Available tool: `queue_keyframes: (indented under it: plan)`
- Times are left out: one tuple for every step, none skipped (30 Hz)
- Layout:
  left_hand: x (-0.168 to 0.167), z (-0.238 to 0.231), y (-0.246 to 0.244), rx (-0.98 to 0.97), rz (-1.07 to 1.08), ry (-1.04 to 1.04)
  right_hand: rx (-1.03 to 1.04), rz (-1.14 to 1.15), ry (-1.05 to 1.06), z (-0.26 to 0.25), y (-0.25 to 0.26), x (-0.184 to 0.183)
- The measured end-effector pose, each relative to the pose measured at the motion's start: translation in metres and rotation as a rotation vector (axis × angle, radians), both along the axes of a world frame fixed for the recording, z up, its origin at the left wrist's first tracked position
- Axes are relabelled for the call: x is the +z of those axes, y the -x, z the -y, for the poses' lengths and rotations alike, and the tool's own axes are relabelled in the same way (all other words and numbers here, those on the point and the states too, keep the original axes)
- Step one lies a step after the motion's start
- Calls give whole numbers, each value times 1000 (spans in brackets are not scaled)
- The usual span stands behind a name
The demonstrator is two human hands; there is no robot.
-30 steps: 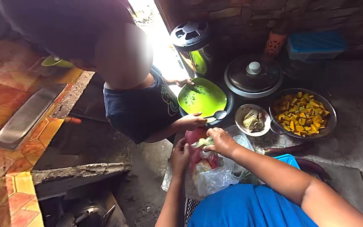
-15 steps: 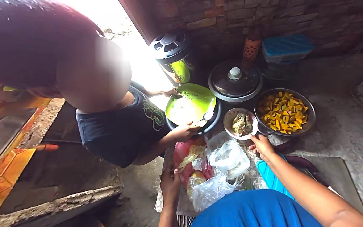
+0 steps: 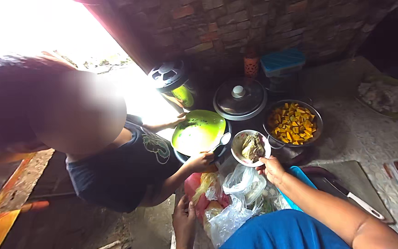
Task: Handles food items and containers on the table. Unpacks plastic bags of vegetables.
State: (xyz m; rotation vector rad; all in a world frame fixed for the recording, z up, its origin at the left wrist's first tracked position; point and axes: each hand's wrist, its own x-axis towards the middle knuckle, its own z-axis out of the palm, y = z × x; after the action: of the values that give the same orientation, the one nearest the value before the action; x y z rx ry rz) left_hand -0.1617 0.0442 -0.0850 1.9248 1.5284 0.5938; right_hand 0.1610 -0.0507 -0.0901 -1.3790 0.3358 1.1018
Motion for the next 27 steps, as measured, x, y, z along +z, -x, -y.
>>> queue_keyframes:
  plan:
    - [1,0,-1,-10,7,-5,18,-15,6,8,2,3]
    - [1,-2,-3,-25,4,-12,44,-22,12,16,3,6]
    - [2,-3,-4,-40,-6,-20,71,-24,16,26,4,9]
    - [3,-3,-6,-54,-17,-25,99,-21,12,36,6,12]
    - [4,-4,-8,-62,-29,-25,128,-12,3,45,6,15]
    - [5,-4,-11,-66,-40,-17,154,0,-11,55,6,18]
    - [6,-4,-13,-71,-51,-19,174,11,-29,65,5,20]
    - [6,-5,-15,-76,-55,-30,192,23,-50,74,3,23]
    - [5,-6,-18,-82,-58,-48,200,41,-72,83,0,26]
    - [4,-7,-19,-87,-61,-63,198,62,-91,92,-4,29]
    - [3,-7,-21,-87,-60,-68,189,84,-108,102,-9,33]
    - [4,-7,-22,-85,-55,-68,165,102,-125,111,-15,37]
    - [6,-7,-23,-80,-52,-63,134,122,-139,120,-23,41]
    - [8,-7,-23,-73,-55,-52,96,147,-146,130,-33,44]
    - [10,-8,-23,-66,-65,-41,46,181,-143,138,-45,47]
    - [14,-7,-23,-65,-83,-34,-8,227,-131,147,-57,49]
    - [16,-7,-22,-71,-111,-38,-65,279,-107,155,-71,51]
    - [17,-7,-20,-79,-136,-54,-131,326,-73,162,-84,53]
    - [18,-7,-19,-89,-147,-65,-204,368,-37,168,-99,54]
    - [19,-7,-18,-98,-153,-62,-270,402,-3,174,-115,54]
    - [19,-6,-17,-100,-154,-51,-331,431,30,179,-130,51]
    - [18,-6,-15,-98,-151,-50,-390,453,57,184,-146,46]
    - [18,-5,-14,-92,-151,-53,-451,464,82,187,-162,38]
    - [19,-4,-15,-79,-152,-50,-507,459,109,189,-178,31]
    - [20,-4,-16,-66,-156,-48,-559,445,139,190,-193,23]
    - [21,-3,-17,-58,-161,-50,-598,427,169,190,-207,16]
    - [23,-3,-19,-48,-168,-58,-622,411,194,190,-220,8]
